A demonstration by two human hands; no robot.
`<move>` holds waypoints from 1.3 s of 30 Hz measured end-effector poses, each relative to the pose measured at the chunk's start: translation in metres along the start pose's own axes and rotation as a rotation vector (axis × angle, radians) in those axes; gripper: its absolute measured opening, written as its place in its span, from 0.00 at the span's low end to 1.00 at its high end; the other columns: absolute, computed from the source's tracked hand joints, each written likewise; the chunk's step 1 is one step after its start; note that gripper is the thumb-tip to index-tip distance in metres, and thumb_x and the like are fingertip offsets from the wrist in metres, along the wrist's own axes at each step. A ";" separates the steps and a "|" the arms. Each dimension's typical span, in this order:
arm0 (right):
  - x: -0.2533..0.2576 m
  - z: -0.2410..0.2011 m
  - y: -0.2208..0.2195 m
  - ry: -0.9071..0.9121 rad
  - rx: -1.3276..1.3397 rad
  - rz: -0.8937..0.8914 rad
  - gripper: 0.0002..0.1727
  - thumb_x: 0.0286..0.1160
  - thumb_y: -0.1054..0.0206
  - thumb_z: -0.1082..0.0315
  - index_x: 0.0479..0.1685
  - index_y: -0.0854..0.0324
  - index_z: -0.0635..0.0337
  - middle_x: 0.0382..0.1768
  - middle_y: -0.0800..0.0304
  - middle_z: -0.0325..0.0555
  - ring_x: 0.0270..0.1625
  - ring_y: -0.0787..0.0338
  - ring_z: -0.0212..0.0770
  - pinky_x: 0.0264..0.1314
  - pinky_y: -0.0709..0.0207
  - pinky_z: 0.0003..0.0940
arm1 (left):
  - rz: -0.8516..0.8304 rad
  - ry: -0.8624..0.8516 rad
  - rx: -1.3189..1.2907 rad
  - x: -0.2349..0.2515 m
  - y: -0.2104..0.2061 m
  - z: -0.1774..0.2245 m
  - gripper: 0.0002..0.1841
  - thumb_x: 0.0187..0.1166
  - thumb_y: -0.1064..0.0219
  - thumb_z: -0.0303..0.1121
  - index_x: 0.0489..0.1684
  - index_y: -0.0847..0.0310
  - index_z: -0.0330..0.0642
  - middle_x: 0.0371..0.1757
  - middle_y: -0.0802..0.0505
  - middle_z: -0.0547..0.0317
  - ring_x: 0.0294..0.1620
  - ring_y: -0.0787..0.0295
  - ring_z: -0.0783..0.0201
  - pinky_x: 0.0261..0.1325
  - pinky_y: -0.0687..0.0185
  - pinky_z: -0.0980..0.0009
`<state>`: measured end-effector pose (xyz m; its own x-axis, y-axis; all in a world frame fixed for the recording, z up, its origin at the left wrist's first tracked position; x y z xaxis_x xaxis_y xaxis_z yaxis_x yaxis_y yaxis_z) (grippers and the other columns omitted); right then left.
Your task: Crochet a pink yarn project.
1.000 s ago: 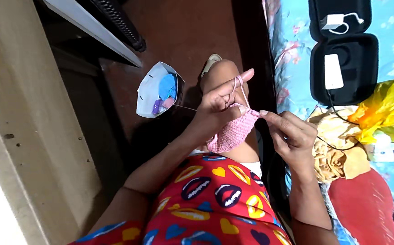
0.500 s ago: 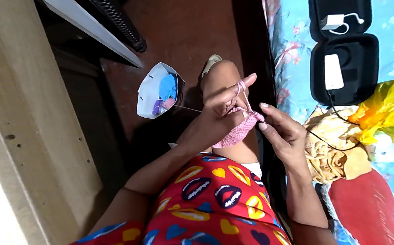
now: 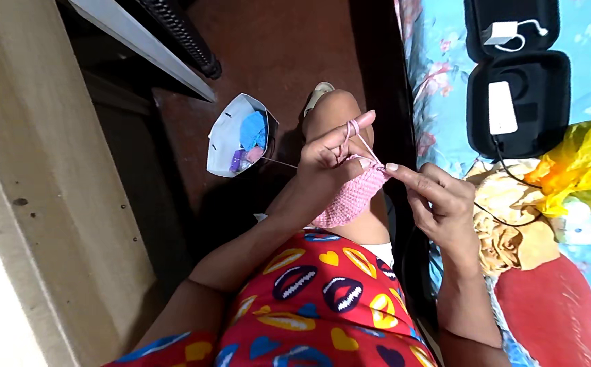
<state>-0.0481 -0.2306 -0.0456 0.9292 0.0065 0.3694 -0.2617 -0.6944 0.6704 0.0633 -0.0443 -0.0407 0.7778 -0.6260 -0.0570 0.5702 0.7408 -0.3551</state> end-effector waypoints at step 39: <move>0.001 -0.010 -0.002 0.127 -0.049 0.124 0.16 0.78 0.38 0.75 0.56 0.07 0.62 0.25 0.16 0.49 0.26 0.20 0.36 0.28 0.29 0.26 | -0.089 0.140 -0.103 0.003 0.003 0.007 0.28 0.74 0.43 0.15 0.78 0.27 0.28 0.32 0.09 0.63 0.29 0.13 0.73 0.38 0.13 0.77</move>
<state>-0.0493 -0.2221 -0.0408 0.8496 0.0159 0.5272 -0.3874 -0.6596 0.6441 0.0697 -0.0422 -0.0355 0.6771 -0.7208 -0.1483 0.5990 0.6569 -0.4578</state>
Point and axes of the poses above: each hand's wrist, its own x-axis towards the middle knuckle, its own y-axis out of the back of the hand, z = x × y, the point moved 2 cm from there along x, towards the middle knuckle
